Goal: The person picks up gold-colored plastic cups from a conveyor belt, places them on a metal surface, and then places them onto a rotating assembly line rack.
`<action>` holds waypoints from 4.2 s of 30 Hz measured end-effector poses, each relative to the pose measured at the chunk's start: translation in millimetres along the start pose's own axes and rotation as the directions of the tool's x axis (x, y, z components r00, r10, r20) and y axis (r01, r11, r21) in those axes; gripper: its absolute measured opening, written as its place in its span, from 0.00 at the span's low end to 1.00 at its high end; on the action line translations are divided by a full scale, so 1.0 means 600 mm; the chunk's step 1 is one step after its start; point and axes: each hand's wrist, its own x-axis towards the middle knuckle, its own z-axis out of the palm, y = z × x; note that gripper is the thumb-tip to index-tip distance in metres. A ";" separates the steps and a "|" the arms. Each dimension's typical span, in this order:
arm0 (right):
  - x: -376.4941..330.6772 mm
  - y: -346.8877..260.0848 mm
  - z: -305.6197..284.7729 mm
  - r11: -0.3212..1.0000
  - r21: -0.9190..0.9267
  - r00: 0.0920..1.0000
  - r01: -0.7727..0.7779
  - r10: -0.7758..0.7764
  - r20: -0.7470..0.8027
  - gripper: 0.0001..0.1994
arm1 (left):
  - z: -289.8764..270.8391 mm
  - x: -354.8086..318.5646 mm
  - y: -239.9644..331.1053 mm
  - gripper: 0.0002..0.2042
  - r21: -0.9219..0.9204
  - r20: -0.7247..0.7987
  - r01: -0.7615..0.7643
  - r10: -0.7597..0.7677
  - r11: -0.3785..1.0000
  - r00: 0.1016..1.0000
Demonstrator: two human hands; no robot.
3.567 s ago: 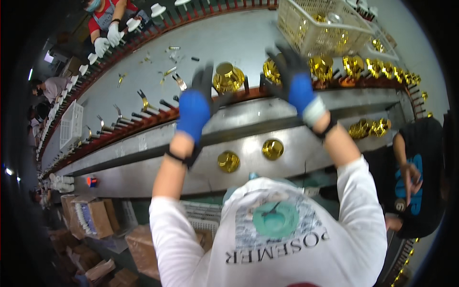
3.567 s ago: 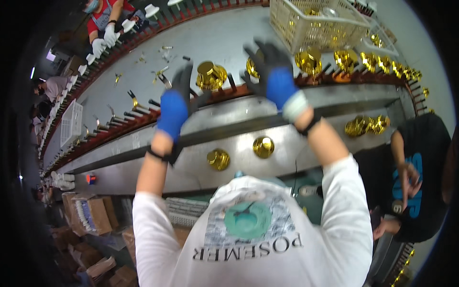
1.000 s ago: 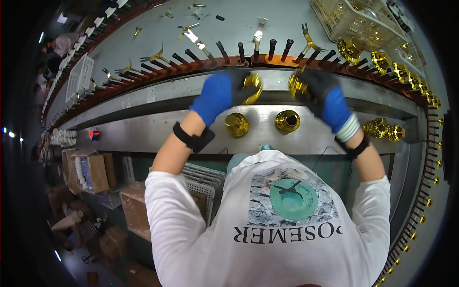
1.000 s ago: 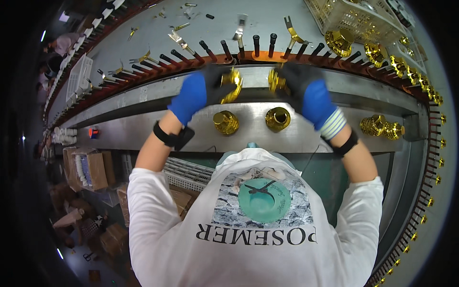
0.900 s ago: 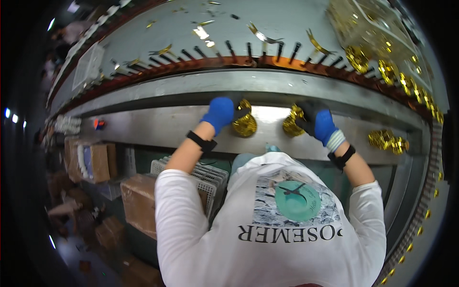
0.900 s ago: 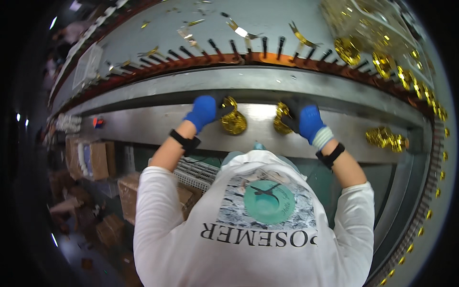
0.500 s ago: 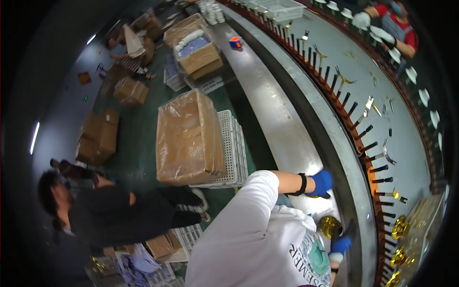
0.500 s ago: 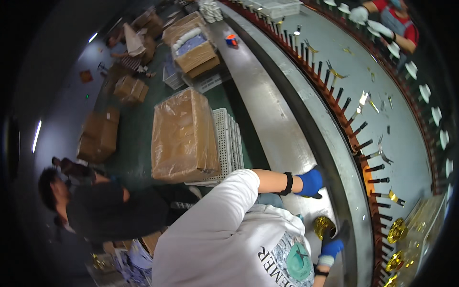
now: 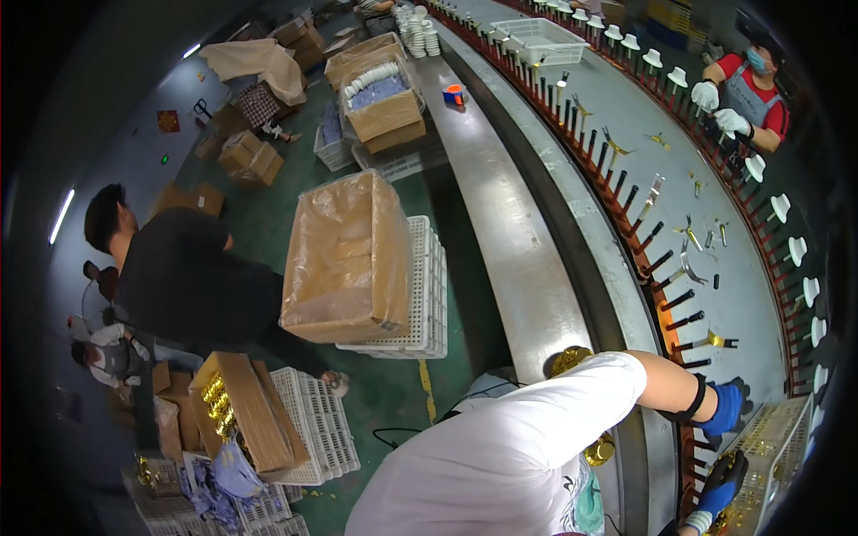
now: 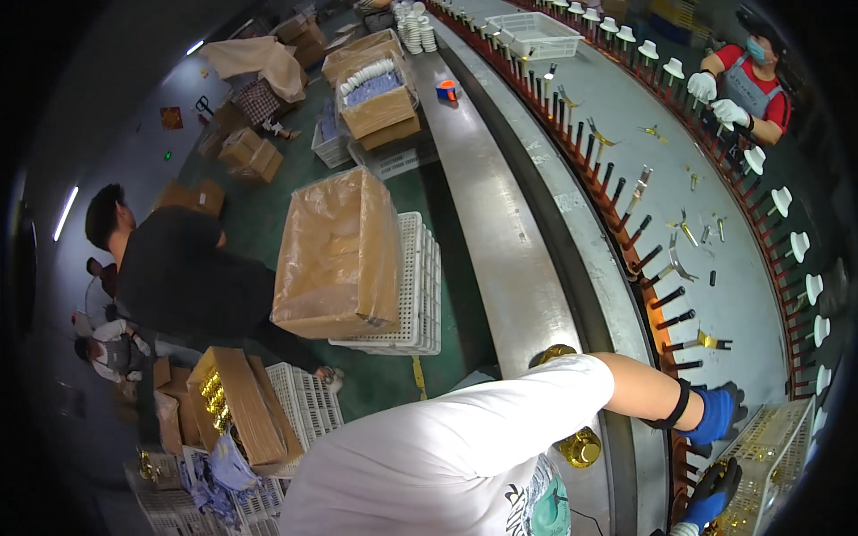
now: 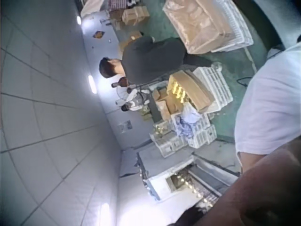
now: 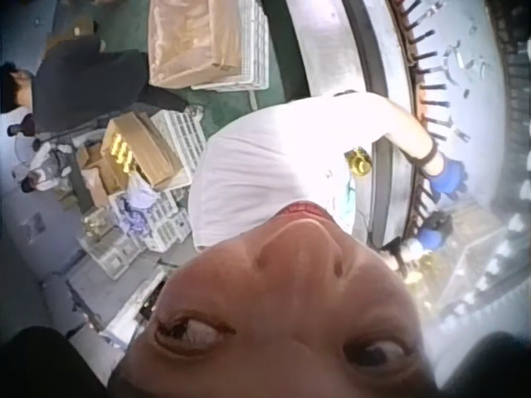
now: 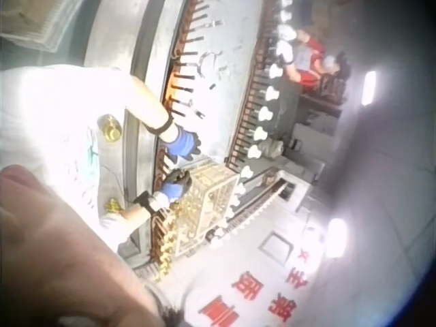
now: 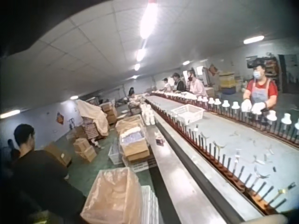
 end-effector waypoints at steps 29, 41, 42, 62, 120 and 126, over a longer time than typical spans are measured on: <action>0.171 -0.346 0.026 0.983 0.063 0.973 0.174 -0.162 -0.167 0.10 | -0.144 -0.121 -0.251 0.22 0.050 0.087 0.459 -0.461 0.887 0.883; 0.246 -0.392 0.068 0.972 0.054 0.966 0.229 -0.220 -0.140 0.14 | -0.163 -0.154 -0.324 0.23 0.059 0.057 0.567 -0.570 0.821 0.819; 0.249 -0.411 0.072 0.975 0.062 0.970 0.214 -0.206 -0.126 0.14 | -0.171 -0.167 -0.332 0.22 0.068 0.055 0.582 -0.586 0.810 0.809; 0.109 -0.464 0.028 0.797 0.578 0.977 0.179 -0.214 -0.007 0.29 | -0.204 -0.504 -0.304 0.27 -0.367 0.076 0.541 -0.555 0.757 0.828; -0.293 -0.168 0.337 0.901 0.018 0.799 -0.433 0.375 0.470 0.26 | 0.322 -0.405 -0.001 0.22 0.033 0.566 0.563 -0.480 0.826 0.670; -0.317 -0.092 0.374 0.872 -0.099 0.732 -0.479 0.459 0.504 0.23 | 0.367 -0.368 0.037 0.24 0.105 0.613 0.535 -0.478 0.839 0.629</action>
